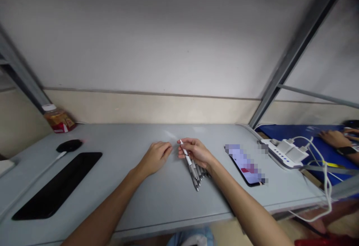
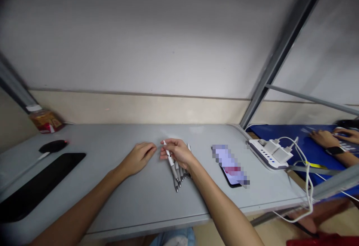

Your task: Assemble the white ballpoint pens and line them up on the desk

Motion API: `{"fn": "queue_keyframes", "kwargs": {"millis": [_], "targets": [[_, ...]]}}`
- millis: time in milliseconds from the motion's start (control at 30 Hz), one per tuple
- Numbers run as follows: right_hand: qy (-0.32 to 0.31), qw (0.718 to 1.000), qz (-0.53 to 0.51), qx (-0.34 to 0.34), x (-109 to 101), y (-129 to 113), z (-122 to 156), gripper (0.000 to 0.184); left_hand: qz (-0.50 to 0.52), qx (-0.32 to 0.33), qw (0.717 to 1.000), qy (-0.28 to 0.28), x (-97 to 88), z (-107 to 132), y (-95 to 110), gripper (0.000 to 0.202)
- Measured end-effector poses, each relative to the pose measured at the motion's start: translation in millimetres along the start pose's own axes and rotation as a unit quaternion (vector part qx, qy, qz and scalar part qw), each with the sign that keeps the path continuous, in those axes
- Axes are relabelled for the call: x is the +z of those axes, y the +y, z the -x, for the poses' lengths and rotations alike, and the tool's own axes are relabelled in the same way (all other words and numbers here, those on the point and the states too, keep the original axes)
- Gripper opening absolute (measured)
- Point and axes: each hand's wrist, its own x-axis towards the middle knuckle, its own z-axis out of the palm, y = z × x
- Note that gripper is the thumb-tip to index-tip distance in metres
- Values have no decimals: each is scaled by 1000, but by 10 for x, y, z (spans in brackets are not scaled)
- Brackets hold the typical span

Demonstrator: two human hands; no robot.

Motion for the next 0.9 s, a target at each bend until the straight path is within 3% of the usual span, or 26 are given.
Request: {"fn": "queue_keyframes", "kwargs": {"millis": [233,367,433,500,600,767,900], "targets": [[39,998,44,-26,-32,57,-26,42,-21,16,1000,-7,3,2,4,29],[55,976,198,-73,-41,93,-35,39,-24,16,1000,-8,16,6,-17,27],[94,925,350,-119,-50,97,-34,31,-24,16,1000,-10,23,7,-30,26],[140,845,490,-160,-61,100,-31,27,-26,19,999,-12,29,6,-43,25],[156,757,610,-174,-71,115,-24,29,-29,21,999,-13,40,6,-60,26],[143,669,716,-141,-72,161,-8,36,-23,23,999,-7,55,13,-79,25],[123,636,753,-117,-85,181,2,50,-19,21,1000,-2,52,11,-77,25]]}}
